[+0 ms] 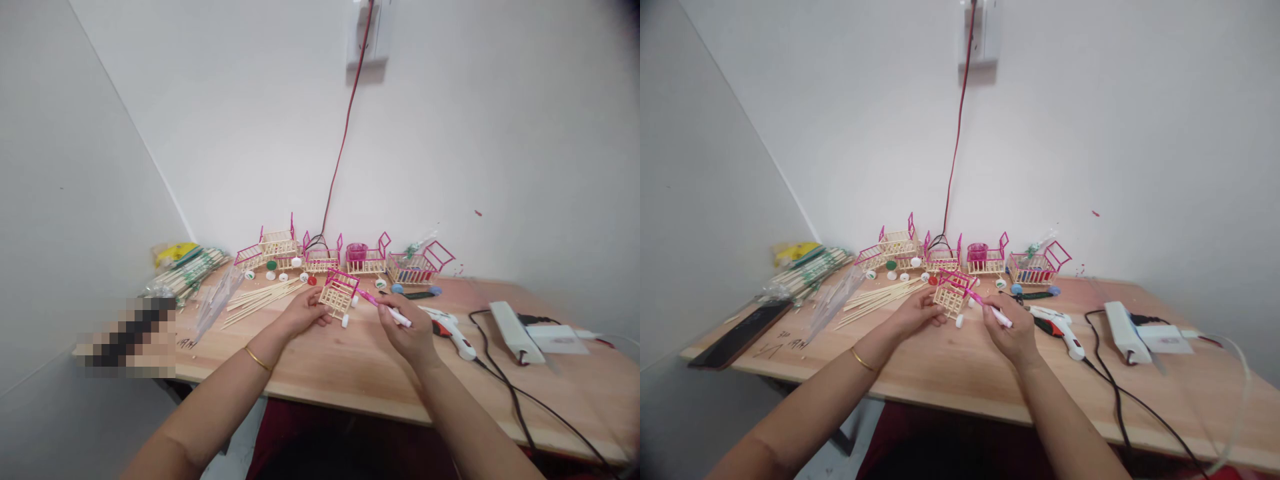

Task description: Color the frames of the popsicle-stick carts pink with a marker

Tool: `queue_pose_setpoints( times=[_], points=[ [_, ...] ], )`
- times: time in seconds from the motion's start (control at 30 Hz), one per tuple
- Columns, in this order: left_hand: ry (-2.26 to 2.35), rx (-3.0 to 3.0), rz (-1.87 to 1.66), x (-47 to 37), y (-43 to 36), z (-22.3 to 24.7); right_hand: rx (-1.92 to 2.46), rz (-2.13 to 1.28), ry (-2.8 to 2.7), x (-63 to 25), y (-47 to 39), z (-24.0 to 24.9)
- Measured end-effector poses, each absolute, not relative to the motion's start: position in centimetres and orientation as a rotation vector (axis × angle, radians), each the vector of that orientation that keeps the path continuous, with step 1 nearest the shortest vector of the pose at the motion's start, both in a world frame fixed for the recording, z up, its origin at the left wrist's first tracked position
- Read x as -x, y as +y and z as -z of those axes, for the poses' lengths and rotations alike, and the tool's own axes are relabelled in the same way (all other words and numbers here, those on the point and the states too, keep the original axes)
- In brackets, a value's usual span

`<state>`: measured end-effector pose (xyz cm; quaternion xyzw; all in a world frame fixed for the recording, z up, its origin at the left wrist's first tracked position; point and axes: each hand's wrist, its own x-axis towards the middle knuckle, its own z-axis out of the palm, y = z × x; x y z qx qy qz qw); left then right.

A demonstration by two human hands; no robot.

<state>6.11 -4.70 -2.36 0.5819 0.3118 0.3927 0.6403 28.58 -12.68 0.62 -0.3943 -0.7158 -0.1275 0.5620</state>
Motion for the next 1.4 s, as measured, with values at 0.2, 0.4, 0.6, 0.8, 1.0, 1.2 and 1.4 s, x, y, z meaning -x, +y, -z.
queue_pose_setpoints(
  times=[0.2, 0.4, 0.6, 0.8, 1.0, 1.2, 1.4],
  points=[
    [0.725, -1.330, -0.902, -6.1, -4.7, 2.4, 0.944, 0.285, -1.683, -28.6, -12.6, -0.5],
    [0.718, -1.324, -0.897, -6.2, -4.6, 2.4, 0.940, 0.281, -1.689, -28.5, -12.6, -0.5],
    [0.723, -1.323, -0.900, -6.2, -4.6, 2.5, 0.948, 0.293, -1.680, -28.5, -12.7, -0.6],
    [0.719, -1.330, -0.903, -6.2, -4.7, 2.5, 0.954, 0.301, -1.686, -28.5, -12.7, -0.7],
    [0.738, -1.350, -0.877, -6.1, -4.8, 2.4, 0.954, 0.316, -1.684, -28.7, -12.8, -0.8],
    [0.828, -1.586, -0.827, -6.2, -5.4, 2.2, 0.984, 0.314, -1.558, -29.0, -13.0, -0.7],
    [0.847, -1.716, -0.864, -6.4, -6.0, 1.9, 0.904, 0.310, -1.573, -28.4, -13.0, -0.6]
  ],
)
